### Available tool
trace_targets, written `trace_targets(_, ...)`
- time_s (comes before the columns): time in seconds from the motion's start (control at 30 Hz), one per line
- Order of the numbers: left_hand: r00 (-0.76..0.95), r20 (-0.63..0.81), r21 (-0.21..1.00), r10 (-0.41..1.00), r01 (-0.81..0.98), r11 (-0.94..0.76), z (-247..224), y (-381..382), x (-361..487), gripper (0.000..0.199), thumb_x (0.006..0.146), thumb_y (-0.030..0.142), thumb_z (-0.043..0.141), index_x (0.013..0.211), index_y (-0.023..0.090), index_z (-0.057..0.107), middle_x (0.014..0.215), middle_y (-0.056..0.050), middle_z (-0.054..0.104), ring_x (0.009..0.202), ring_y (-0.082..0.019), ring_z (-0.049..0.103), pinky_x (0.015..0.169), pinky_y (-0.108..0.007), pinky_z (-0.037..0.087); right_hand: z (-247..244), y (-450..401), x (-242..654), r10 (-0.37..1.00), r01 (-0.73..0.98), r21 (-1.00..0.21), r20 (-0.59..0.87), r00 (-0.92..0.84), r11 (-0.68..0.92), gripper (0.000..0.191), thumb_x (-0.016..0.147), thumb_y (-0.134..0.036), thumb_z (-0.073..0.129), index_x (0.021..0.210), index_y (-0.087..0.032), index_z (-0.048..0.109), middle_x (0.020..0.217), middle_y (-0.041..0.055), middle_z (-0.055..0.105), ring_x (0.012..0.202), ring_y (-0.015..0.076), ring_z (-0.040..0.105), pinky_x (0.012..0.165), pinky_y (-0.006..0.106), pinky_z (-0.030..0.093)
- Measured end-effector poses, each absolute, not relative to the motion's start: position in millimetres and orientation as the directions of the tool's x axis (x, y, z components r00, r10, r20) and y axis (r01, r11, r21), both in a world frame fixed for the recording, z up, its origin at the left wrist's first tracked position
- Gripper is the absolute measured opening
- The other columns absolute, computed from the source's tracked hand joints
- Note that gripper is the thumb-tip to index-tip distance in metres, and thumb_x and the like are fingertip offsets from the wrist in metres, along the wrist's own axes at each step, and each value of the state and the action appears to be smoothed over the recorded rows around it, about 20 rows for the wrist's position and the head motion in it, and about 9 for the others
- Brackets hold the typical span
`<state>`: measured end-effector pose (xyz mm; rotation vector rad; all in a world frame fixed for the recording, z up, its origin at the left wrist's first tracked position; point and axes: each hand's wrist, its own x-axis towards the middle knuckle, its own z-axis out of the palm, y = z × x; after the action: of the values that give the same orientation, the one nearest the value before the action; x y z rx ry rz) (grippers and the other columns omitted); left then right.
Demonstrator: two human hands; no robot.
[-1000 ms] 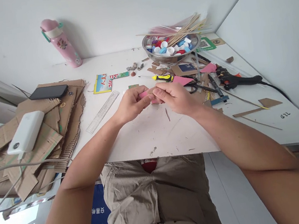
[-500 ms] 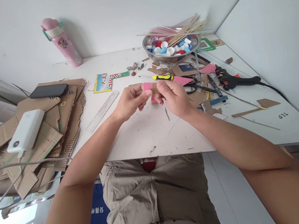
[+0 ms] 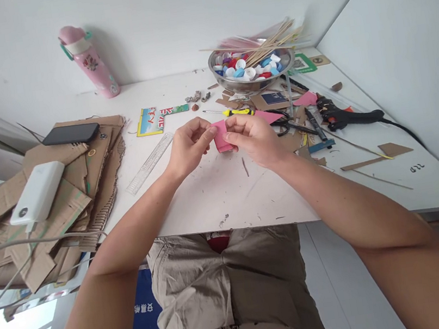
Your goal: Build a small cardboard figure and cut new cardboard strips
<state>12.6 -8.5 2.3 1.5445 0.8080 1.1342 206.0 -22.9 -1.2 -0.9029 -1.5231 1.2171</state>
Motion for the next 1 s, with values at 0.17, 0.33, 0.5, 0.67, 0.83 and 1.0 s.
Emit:
trace_targets(0.17, 0.292, 0.226, 0.974, 0.929, -0.081, -0.211, -2, -9, 16, 0.032, 0.084, 0.023, 0.094, 0.084, 0.021, 0.063, 0.072, 0.004, 0.070, 0.066, -0.011, 0.070, 0.065, -0.023, 0.059, -7, -25, 201, 0.949, -0.048, -0.971, 0.240, -0.204, 0.235, 0.031, 0.082, -0.035, 0.094, 0.083, -0.025, 0.064, 0.071, -0.0042, 0.067, 0.062, 0.0133, 0.063, 0.061, 0.029, 0.055)
trace_targets(0.33, 0.286, 0.210, 0.976, 0.935, -0.120, -0.183, -5, -10, 17, 0.025, 0.083, 0.012, 0.086, 0.083, 0.020, 0.062, 0.071, 0.004, 0.071, 0.067, -0.014, 0.074, 0.068, -0.027, 0.063, -7, -25, 199, 0.949, -0.050, -0.967, 0.257, -0.183, 0.252, 0.021, 0.081, -0.022, 0.084, 0.082, -0.025, 0.063, 0.072, -0.0043, 0.068, 0.063, 0.0136, 0.063, 0.061, 0.028, 0.054)
trace_targets(0.5, 0.288, 0.200, 0.979, 0.936, -0.105, -0.177, -7, -12, 19, 0.018, 0.083, 0.014, 0.083, 0.085, 0.019, 0.066, 0.076, 0.001, 0.077, 0.072, -0.016, 0.078, 0.070, -0.028, 0.065, -9, -24, 197, 0.954, -0.061, -0.969, 0.248, -0.167, 0.241, 0.024, 0.081, -0.021, 0.079, 0.078, -0.026, 0.055, 0.065, -0.0076, 0.056, 0.061, 0.0123, 0.059, 0.059, 0.027, 0.052)
trace_targets(0.67, 0.291, 0.237, 0.970, 0.927, -0.113, -0.213, -8, -11, 18, 0.019, 0.080, 0.019, 0.086, 0.085, 0.019, 0.068, 0.077, 0.000, 0.080, 0.071, -0.017, 0.079, 0.069, -0.029, 0.065, -9, -26, 196, 0.955, -0.050, -0.969, 0.246, -0.166, 0.241, 0.021, 0.082, -0.020, 0.079, 0.082, -0.025, 0.058, 0.068, -0.0078, 0.058, 0.062, 0.0113, 0.058, 0.062, 0.026, 0.053)
trace_targets(0.83, 0.307, 0.247, 0.968, 0.919, -0.124, -0.219, -9, -10, 19, 0.019, 0.080, 0.018, 0.086, 0.085, 0.019, 0.067, 0.077, 0.000, 0.079, 0.071, -0.016, 0.078, 0.069, -0.029, 0.063, -10, -27, 194, 0.952, -0.029, -0.963, 0.268, -0.149, 0.267, 0.021, 0.082, -0.015, 0.075, 0.080, -0.025, 0.057, 0.064, -0.0086, 0.053, 0.059, 0.0107, 0.056, 0.057, 0.025, 0.049)
trace_targets(1.0, 0.272, 0.245, 0.964, 0.931, -0.173, -0.203, -11, -11, 22, 0.016, 0.079, 0.012, 0.080, 0.080, 0.020, 0.067, 0.069, 0.003, 0.073, 0.065, -0.014, 0.073, 0.064, -0.027, 0.060, -13, -28, 188, 0.954, -0.088, -0.958, 0.283, -0.101, 0.275, 0.020, 0.080, -0.014, 0.070, 0.079, -0.027, 0.055, 0.063, -0.0099, 0.050, 0.055, 0.0103, 0.055, 0.054, 0.025, 0.049)
